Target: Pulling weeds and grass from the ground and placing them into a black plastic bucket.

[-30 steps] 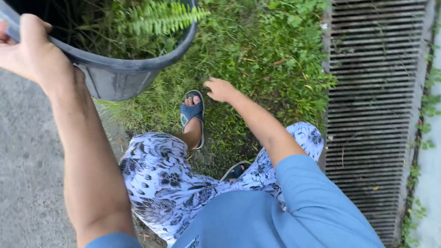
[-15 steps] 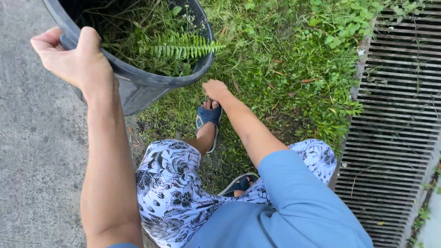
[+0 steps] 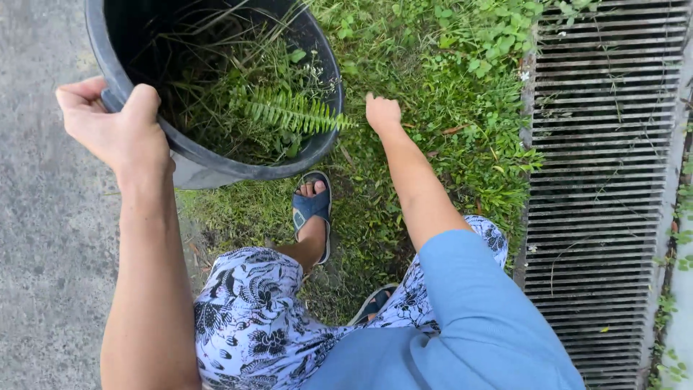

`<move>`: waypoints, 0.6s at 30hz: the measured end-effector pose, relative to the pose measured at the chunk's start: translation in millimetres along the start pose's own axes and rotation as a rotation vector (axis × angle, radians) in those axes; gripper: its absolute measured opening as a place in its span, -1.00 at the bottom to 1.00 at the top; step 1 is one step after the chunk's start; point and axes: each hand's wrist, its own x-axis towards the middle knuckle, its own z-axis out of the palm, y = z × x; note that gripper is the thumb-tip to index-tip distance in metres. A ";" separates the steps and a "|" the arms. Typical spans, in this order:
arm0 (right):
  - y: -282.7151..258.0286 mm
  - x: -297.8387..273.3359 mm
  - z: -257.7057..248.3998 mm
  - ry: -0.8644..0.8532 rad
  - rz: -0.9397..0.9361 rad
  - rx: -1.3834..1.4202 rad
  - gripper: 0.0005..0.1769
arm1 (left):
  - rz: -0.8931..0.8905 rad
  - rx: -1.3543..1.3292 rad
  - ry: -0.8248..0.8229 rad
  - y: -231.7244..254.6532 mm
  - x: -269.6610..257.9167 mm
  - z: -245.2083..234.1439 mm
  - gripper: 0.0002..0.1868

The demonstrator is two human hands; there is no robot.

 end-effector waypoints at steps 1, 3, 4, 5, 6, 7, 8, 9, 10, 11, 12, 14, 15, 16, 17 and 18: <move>5.2 2.8 17.7 0.002 0.001 0.075 -0.55 | -0.042 -0.059 -0.018 -2.2 -0.3 2.2 -0.58; 0.1 -29.1 -11.2 -0.017 -0.052 0.195 -0.71 | -0.079 -0.105 -0.032 -9.8 2.6 8.9 -0.59; -2.5 -40.3 -29.8 -0.021 -0.112 0.313 -0.75 | -0.102 -0.153 -0.035 -12.6 6.1 12.6 -0.60; -3.8 -39.1 -31.4 -0.018 -0.108 0.311 -0.75 | -0.101 -0.158 -0.037 -18.8 7.6 12.9 -0.60; -5.6 -39.6 -31.7 -0.030 -0.111 0.505 -0.72 | -0.096 -0.158 -0.042 -24.7 8.8 13.3 -0.60; -7.0 -40.1 -32.0 -0.040 -0.114 0.699 -0.68 | -0.091 -0.158 -0.047 -30.5 10.0 13.9 -0.60; -7.6 -33.4 -22.8 -0.035 -0.107 0.698 -0.68 | -0.090 -0.164 -0.052 -31.7 11.6 15.8 -0.60; -8.1 -26.4 -13.6 -0.081 -0.073 0.954 -0.71 | -0.100 -0.152 -0.039 -33.0 13.3 17.7 -0.60; -12.3 -21.0 -2.6 -0.132 -0.039 1.214 -0.73 | -0.112 -0.133 -0.026 -34.0 14.7 17.0 -0.60; -19.0 -20.4 -3.0 -0.130 -0.034 1.217 -0.73 | -0.112 -0.134 -0.032 -37.2 16.8 17.9 -0.60; -25.9 -17.0 -5.3 -0.111 -0.065 1.415 -0.73 | -0.104 -0.128 -0.031 -39.9 19.0 18.2 -0.60; -39.2 -12.7 -0.3 -0.090 -0.099 1.611 -0.72 | -0.096 -0.124 -0.029 -43.7 20.6 20.1 -0.60; -45.5 -11.8 6.9 -0.001 -0.077 1.765 -0.73 | -0.100 -0.141 -0.036 -44.4 19.9 21.8 -0.60; -52.1 -3.0 8.6 0.099 -0.066 1.916 -0.72 | -0.092 -0.161 -0.038 -43.9 24.2 24.6 -0.60; -57.1 -2.1 2.2 0.106 -0.081 1.914 -0.72 | -0.080 -0.165 -0.033 -40.2 24.3 29.9 -0.60; -65.1 -3.2 -2.4 0.100 0.079 2.147 -0.72 | -0.099 -0.192 -0.045 -36.4 23.2 32.3 -0.60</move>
